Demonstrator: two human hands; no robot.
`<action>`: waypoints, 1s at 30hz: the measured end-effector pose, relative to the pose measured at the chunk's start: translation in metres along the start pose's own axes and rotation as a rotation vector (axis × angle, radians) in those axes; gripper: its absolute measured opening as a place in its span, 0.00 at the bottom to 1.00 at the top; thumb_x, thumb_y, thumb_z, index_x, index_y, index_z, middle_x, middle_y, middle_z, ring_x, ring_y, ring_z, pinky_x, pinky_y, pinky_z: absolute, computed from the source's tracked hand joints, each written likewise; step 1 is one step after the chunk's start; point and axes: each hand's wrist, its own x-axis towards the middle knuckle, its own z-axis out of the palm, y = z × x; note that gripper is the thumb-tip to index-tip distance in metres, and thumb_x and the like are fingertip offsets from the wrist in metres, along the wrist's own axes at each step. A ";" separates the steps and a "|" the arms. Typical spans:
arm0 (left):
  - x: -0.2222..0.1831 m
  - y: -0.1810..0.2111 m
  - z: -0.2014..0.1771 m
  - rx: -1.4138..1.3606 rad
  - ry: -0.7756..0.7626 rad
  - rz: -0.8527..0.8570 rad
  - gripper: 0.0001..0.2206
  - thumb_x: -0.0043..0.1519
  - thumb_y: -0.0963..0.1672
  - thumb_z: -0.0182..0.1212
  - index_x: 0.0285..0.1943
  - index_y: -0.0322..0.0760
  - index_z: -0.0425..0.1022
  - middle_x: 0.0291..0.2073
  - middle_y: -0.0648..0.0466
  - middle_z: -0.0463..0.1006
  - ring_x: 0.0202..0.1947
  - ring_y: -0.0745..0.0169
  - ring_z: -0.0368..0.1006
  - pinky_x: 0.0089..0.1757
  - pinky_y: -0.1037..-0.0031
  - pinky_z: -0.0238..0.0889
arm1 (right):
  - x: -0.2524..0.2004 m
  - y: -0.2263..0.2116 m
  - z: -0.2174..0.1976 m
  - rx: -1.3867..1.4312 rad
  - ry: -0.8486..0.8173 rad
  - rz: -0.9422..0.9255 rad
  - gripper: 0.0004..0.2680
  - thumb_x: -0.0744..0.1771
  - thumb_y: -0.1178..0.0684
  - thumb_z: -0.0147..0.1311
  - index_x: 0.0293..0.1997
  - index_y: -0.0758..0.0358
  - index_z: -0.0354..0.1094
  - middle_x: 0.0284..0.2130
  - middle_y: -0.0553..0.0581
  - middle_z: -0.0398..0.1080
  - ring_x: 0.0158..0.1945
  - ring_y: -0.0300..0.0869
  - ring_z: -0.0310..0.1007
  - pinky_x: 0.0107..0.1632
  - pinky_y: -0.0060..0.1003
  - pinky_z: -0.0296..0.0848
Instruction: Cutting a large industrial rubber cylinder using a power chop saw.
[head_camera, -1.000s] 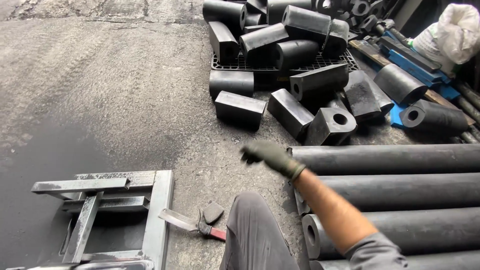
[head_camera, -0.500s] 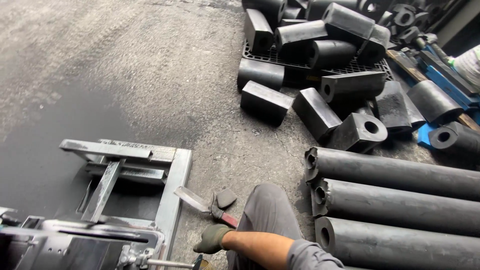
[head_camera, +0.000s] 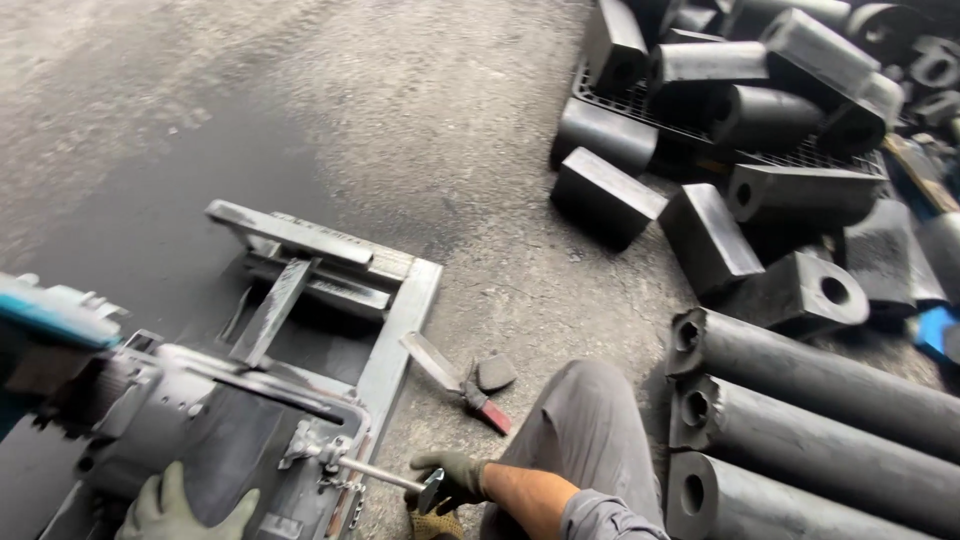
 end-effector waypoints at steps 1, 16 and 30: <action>-0.003 0.010 -0.032 0.006 -0.003 -0.024 0.58 0.31 0.68 0.68 0.74 0.43 0.66 0.67 0.41 0.68 0.68 0.41 0.65 0.65 0.51 0.60 | 0.017 0.005 -0.012 -0.020 -0.011 0.011 0.21 0.70 0.32 0.42 0.44 0.60 0.77 0.40 0.54 0.80 0.37 0.39 0.81 0.43 0.35 0.75; -0.025 0.030 -0.145 -0.292 0.053 -0.043 0.46 0.39 0.61 0.74 0.65 0.37 0.70 0.60 0.40 0.72 0.59 0.38 0.68 0.56 0.47 0.61 | -0.023 -0.025 0.054 -1.731 0.229 -0.389 0.22 0.69 0.32 0.47 0.35 0.62 0.78 0.28 0.63 0.78 0.35 0.53 0.78 0.44 0.47 0.75; -0.021 0.020 -0.109 -0.350 -0.025 -0.049 0.52 0.41 0.62 0.74 0.75 0.42 0.60 0.69 0.39 0.61 0.68 0.35 0.56 0.65 0.46 0.47 | -0.037 0.000 0.061 -0.956 0.209 0.252 0.20 0.70 0.37 0.45 0.39 0.64 0.79 0.26 0.56 0.81 0.21 0.42 0.69 0.22 0.33 0.63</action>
